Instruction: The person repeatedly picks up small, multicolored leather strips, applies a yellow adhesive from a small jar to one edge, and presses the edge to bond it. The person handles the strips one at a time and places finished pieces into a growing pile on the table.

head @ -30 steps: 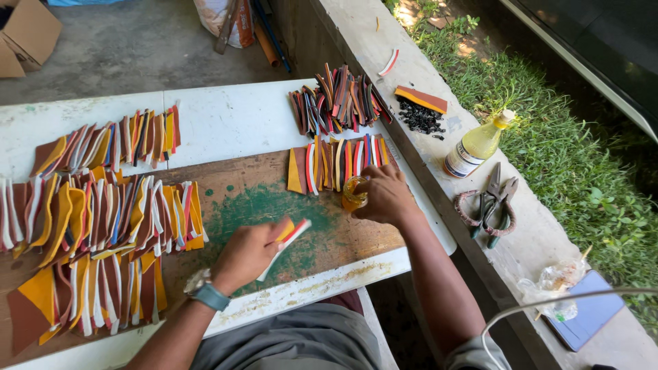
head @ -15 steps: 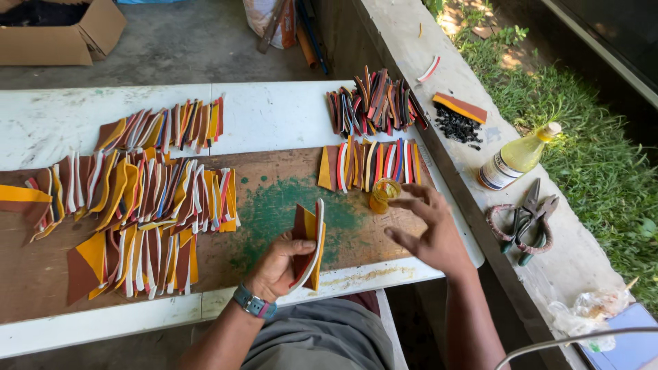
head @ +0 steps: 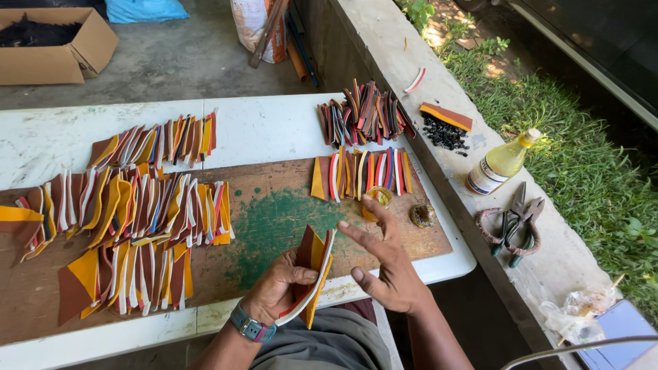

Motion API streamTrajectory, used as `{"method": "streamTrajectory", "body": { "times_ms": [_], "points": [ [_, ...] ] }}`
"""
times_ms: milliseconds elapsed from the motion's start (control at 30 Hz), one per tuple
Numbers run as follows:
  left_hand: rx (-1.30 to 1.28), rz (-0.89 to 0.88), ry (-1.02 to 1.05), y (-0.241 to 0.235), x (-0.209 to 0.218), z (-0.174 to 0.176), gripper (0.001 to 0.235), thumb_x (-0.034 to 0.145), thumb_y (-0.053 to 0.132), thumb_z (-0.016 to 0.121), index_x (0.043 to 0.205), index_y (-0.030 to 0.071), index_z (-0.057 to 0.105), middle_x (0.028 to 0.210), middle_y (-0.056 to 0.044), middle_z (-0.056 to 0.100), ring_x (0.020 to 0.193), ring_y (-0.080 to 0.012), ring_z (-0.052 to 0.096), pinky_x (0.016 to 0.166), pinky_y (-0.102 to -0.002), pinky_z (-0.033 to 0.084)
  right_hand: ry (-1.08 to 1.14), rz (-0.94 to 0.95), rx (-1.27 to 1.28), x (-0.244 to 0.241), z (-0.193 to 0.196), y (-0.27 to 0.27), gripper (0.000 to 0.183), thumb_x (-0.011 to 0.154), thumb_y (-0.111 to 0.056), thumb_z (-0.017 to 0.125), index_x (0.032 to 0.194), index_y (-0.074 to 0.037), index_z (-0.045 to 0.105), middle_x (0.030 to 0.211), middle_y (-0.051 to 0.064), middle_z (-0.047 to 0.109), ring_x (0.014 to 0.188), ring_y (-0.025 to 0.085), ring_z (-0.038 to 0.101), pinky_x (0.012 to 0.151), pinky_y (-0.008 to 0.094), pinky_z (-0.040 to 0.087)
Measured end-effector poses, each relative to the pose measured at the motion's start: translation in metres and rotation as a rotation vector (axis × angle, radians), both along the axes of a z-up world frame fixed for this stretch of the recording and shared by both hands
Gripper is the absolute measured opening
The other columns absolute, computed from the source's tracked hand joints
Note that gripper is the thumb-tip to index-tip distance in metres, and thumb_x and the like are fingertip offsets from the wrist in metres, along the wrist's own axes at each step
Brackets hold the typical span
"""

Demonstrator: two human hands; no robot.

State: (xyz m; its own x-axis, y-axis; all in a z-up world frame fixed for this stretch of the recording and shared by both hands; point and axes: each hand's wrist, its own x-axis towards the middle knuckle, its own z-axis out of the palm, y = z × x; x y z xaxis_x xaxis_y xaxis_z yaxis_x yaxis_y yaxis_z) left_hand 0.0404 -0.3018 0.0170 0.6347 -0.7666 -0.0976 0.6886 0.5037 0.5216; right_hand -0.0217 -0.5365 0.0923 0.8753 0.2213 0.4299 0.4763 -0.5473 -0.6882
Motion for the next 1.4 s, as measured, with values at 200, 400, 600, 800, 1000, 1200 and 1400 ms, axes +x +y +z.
{"method": "streamTrajectory", "body": {
  "times_ms": [200,400,600,800,1000,1200,1400],
  "points": [
    [0.003,-0.003,0.004,0.001,-0.001,-0.006,0.037,0.082,0.0,0.079,0.116,0.0,0.065,0.097,-0.008,0.075,0.083,-0.0159,0.073,0.077,-0.03,0.061,-0.096,-0.04,-0.154,0.0,0.0,-0.001,0.065,0.087,-0.053,0.059,0.144,-0.022,0.065,0.166,0.026,0.029,0.154,0.045,0.028,0.125,0.062,0.022],
    [-0.008,0.019,0.018,0.001,0.001,-0.007,0.037,0.082,0.0,0.079,0.117,0.001,0.066,0.098,-0.007,0.075,0.084,-0.016,0.074,0.078,-0.03,0.061,-0.22,-0.02,-0.211,-0.007,0.007,0.004,0.059,0.088,-0.052,0.061,0.139,-0.023,0.068,0.162,0.025,0.036,0.151,0.046,0.031,0.125,0.061,0.024],
    [-0.004,0.017,-0.023,0.0,0.0,-0.007,0.041,0.082,0.0,0.08,0.12,0.002,0.065,0.102,-0.007,0.075,0.089,-0.0157,0.073,0.083,-0.031,0.06,-0.266,-0.11,-0.298,-0.016,0.011,0.007,0.057,0.084,-0.05,0.063,0.132,-0.022,0.072,0.157,0.025,0.041,0.146,0.046,0.033,0.119,0.061,0.025],
    [0.004,0.042,0.0,0.001,-0.001,-0.003,0.044,0.078,0.001,0.08,0.119,0.003,0.066,0.104,-0.006,0.075,0.092,-0.0159,0.073,0.086,-0.031,0.06,-0.358,-0.1,-0.3,-0.025,0.014,0.011,0.051,0.086,-0.051,0.065,0.13,-0.025,0.072,0.154,0.019,0.044,0.144,0.044,0.037,0.119,0.058,0.029],
    [-0.031,-0.013,0.007,0.004,-0.004,0.002,0.039,0.08,0.001,0.081,0.116,0.0,0.068,0.1,-0.008,0.076,0.087,-0.0171,0.074,0.083,-0.031,0.061,-0.314,-0.19,-0.335,-0.009,0.005,0.008,0.056,0.088,-0.052,0.061,0.137,-0.026,0.069,0.16,0.021,0.036,0.148,0.044,0.031,0.121,0.06,0.026],
    [-0.055,-0.043,0.013,0.004,-0.005,-0.003,0.036,0.083,0.0,0.08,0.117,0.0,0.067,0.1,-0.009,0.076,0.086,-0.0173,0.073,0.081,-0.031,0.06,-0.209,-0.167,-0.293,0.0,0.003,0.005,0.065,0.09,-0.058,0.055,0.144,-0.023,0.065,0.164,0.025,0.028,0.151,0.047,0.025,0.122,0.064,0.02],
    [-0.011,0.074,0.005,0.003,0.004,-0.013,0.04,0.08,0.001,0.079,0.118,0.003,0.066,0.099,-0.007,0.076,0.087,-0.016,0.074,0.083,-0.03,0.062,-0.26,0.023,-0.196,-0.022,0.008,0.019,0.058,0.091,-0.054,0.059,0.141,-0.027,0.067,0.164,0.02,0.037,0.152,0.044,0.032,0.125,0.062,0.025]
  ]
}}
